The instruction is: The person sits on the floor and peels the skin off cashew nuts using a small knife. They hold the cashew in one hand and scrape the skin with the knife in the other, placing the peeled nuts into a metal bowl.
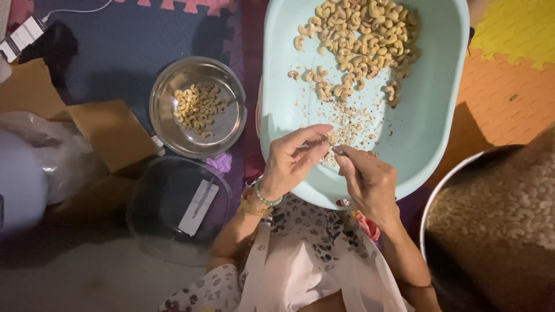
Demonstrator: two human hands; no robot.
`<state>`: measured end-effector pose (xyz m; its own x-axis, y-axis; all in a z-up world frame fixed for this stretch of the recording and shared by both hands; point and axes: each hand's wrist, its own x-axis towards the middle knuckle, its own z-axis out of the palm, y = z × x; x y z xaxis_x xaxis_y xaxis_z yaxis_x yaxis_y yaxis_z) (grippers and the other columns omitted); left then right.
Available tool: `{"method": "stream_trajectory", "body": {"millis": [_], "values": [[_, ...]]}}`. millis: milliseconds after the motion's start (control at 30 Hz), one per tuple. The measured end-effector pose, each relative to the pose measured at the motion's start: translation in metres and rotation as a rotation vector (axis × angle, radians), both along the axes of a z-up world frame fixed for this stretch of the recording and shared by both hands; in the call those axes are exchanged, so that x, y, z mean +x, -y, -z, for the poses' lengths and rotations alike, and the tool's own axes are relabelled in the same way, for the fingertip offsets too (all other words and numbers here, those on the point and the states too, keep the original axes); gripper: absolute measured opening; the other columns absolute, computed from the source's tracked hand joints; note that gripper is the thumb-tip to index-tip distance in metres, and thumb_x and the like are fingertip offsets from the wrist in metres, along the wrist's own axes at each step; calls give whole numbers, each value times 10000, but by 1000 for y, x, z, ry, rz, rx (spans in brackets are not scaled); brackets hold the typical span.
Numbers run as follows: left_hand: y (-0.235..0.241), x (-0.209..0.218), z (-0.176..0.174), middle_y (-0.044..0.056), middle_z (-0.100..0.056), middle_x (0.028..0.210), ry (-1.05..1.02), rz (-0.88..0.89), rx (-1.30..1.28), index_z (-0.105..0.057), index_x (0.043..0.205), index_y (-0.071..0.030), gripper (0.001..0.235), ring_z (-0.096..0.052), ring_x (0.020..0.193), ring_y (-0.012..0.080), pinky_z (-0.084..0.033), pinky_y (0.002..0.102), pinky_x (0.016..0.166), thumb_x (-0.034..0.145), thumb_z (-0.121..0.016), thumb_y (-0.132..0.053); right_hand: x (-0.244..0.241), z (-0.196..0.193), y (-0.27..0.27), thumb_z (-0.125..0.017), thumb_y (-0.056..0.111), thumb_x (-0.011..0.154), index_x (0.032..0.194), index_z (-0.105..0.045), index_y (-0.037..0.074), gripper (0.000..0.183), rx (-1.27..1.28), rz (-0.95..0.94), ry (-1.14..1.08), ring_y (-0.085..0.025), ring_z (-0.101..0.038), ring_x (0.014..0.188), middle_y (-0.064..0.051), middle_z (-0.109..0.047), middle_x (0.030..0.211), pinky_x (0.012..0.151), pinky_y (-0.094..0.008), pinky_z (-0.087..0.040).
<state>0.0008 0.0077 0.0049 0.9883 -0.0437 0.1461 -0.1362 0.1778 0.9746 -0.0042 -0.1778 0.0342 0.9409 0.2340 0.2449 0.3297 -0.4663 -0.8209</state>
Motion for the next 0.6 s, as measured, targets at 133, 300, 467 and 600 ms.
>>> {"method": "stream_trajectory", "body": {"millis": [133,300,467,600], "values": [[3,2,12,137,-754,993,12,-62,66,-715,1240,-39,313,-734,933,191,-642,329,741,954,-754,-160,-1,-1,-2,-674,187,1016,1123,-782,30,219,-25,-11,44,-314,-715,581,-149,-708,641,529,-379,-552],[6,-2,6,190,-748,1042,-16,-101,-150,-719,1197,61,279,-721,993,235,-651,358,771,929,-744,-10,-1,-4,-7,-683,210,989,1108,-797,83,208,13,10,-6,-260,-677,534,-94,-716,595,538,-367,-530],[-5,2,-2,142,-742,1056,41,-71,-86,-689,1211,35,311,-711,944,189,-627,300,801,911,-750,-21,2,-8,-12,-664,186,982,1152,-780,41,252,34,5,-127,-168,-586,522,-72,-688,610,515,-299,-469],[-12,1,-5,71,-734,1058,63,-32,3,-681,1193,-15,299,-685,845,110,-585,203,762,902,-747,-5,3,-6,-12,-656,160,971,1135,-768,-20,268,100,1,-267,-113,-522,545,-47,-661,637,505,-247,-439]]}}
